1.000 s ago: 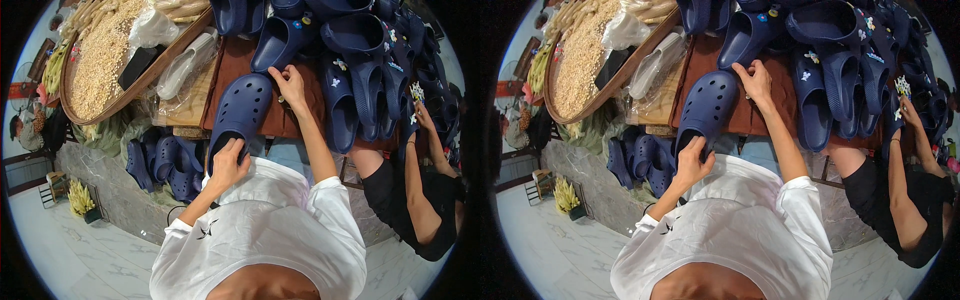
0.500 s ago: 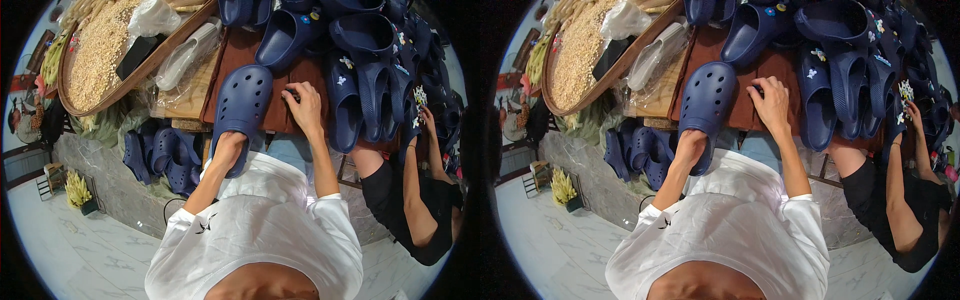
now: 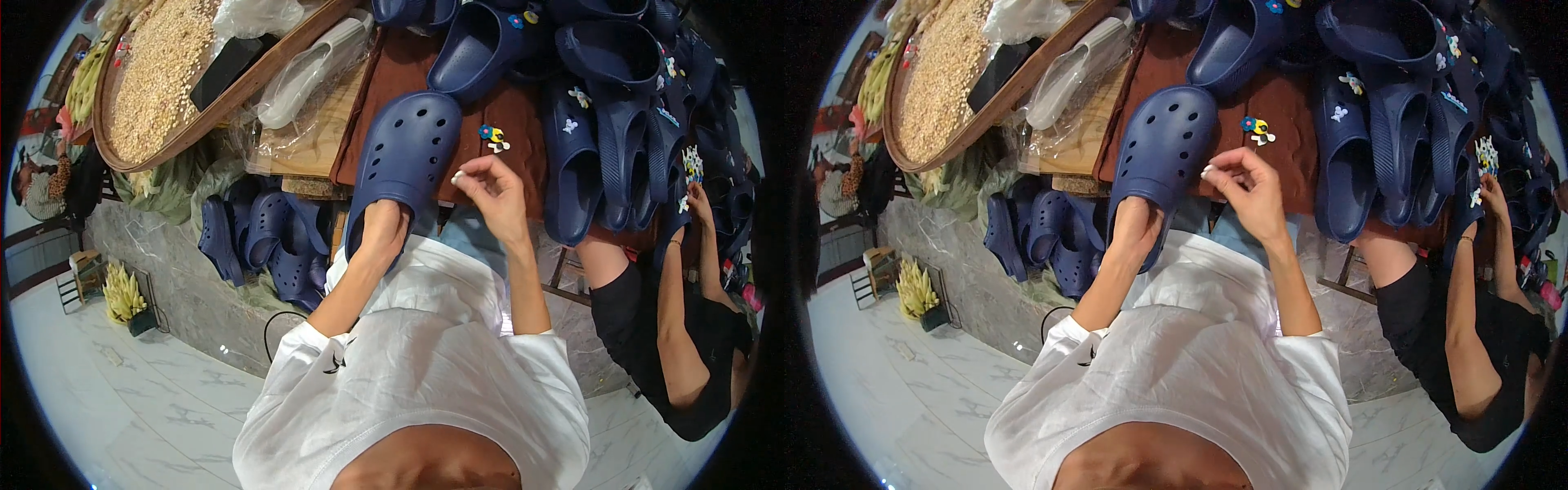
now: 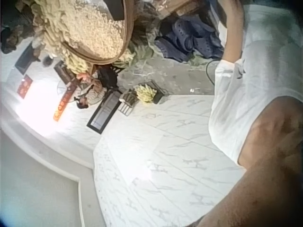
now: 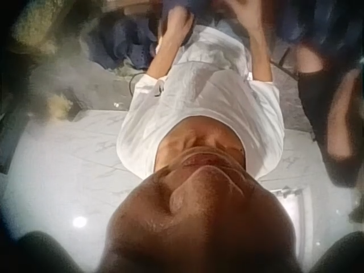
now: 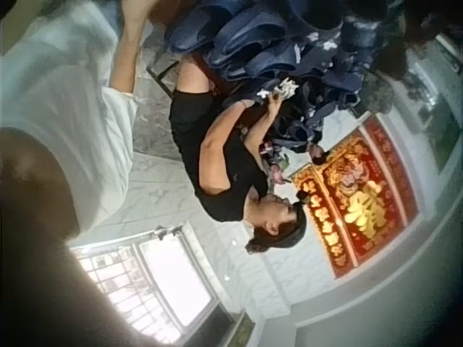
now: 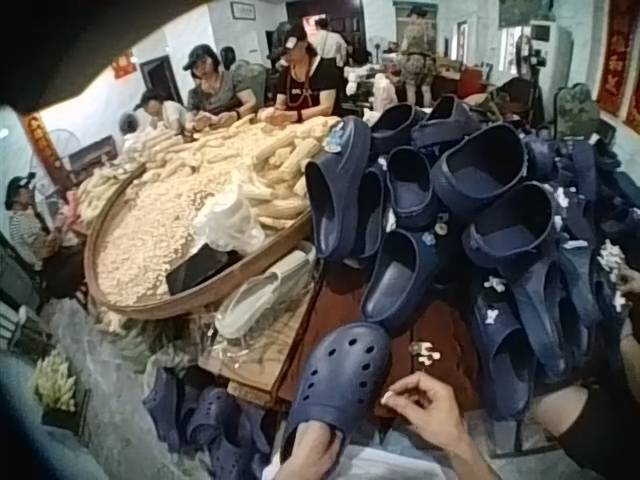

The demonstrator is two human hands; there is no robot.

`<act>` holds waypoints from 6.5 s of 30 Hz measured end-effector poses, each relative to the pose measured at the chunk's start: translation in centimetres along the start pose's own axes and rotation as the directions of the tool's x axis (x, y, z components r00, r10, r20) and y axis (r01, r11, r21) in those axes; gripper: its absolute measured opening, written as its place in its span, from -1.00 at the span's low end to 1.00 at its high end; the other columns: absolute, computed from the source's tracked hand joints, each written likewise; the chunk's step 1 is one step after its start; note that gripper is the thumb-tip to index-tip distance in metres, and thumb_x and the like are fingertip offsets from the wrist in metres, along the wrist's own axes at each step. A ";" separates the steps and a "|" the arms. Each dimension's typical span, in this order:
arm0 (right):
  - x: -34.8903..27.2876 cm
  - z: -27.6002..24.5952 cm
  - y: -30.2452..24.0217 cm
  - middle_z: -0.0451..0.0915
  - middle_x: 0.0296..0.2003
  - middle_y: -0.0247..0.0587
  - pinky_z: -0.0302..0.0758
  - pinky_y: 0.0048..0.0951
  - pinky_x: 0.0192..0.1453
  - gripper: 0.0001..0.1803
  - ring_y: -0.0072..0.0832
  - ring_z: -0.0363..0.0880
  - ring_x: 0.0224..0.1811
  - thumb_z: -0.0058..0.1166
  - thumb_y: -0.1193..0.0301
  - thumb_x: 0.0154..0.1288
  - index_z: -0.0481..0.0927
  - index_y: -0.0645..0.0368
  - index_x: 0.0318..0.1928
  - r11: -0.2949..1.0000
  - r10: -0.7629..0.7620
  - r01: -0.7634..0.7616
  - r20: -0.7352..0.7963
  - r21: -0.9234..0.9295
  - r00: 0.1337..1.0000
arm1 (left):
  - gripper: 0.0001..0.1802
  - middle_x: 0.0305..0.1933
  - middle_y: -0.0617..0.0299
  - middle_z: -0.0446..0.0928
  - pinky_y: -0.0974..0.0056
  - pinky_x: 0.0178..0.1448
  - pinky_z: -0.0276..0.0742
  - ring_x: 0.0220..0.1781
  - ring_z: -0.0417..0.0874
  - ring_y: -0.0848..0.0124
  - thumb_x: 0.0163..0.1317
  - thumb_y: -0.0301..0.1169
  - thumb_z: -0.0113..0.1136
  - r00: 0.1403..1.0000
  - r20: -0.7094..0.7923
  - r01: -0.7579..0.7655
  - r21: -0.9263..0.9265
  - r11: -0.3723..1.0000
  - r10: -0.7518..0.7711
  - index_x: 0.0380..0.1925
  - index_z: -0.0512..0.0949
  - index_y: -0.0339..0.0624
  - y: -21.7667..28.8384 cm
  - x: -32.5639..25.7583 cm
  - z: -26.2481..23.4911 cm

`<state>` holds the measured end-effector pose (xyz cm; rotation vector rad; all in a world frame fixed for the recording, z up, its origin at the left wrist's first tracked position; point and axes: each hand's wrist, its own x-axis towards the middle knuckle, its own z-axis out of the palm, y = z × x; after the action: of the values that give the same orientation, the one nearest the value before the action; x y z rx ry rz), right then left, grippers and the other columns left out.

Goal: The recorder is attaching decorative charms to the holes on top of rubber clogs.

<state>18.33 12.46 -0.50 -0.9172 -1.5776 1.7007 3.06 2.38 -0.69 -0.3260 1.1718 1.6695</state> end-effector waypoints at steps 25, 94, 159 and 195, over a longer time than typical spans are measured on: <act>-1.1 1.6 0.3 0.65 -0.26 -0.29 0.56 -0.61 -0.05 -0.89 -0.64 0.62 -0.21 0.24 0.59 0.29 0.59 0.26 -0.20 0.972 0.142 -0.155 0.087 0.179 0.986 | -0.49 0.26 0.13 0.41 0.33 0.30 0.40 0.23 0.47 0.40 0.43 -0.38 0.12 0.990 0.137 -0.068 0.229 0.971 0.037 0.30 0.28 -0.35 -1.3 -2.1 -0.9; 0.6 2.5 -2.0 0.59 -0.28 -0.21 0.52 -0.42 -0.19 -0.90 -0.38 0.62 -0.30 0.19 0.47 0.31 0.68 0.22 -0.21 0.832 -0.351 0.312 0.000 -0.458 0.936 | -0.59 0.25 0.11 0.47 0.30 0.32 0.45 0.26 0.52 0.36 0.42 -0.45 0.00 0.971 0.220 0.068 0.096 0.993 -0.088 0.24 0.38 -0.34 0.9 -0.8 -1.3; 1.1 1.1 0.5 0.48 -0.01 -0.22 0.53 -0.47 -0.01 -0.33 -0.48 0.47 0.01 0.47 0.42 0.09 0.40 0.25 0.16 0.996 0.052 -0.042 -0.127 0.073 0.991 | -0.53 0.33 0.11 0.43 0.18 0.39 0.45 0.30 0.51 0.32 0.48 -0.29 0.04 0.943 0.332 -0.024 0.099 0.995 -0.011 0.30 0.33 -0.25 -1.5 0.3 -3.1; 5.6 -4.1 5.4 0.56 -0.23 -0.13 0.48 -0.14 0.02 -0.83 -0.13 0.52 -0.07 0.14 0.29 0.30 0.62 0.11 -0.23 0.576 -0.522 0.078 -0.293 -0.813 0.801 | -0.47 0.45 0.02 0.28 0.03 0.52 0.27 0.42 0.37 0.14 0.51 -0.26 -0.13 0.894 0.428 -0.246 0.221 0.944 0.133 0.41 0.25 -0.21 -0.9 2.1 2.3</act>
<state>18.69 18.94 -6.41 -1.2533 -1.9343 0.3718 3.60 5.46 -1.48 0.3122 1.1156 1.6150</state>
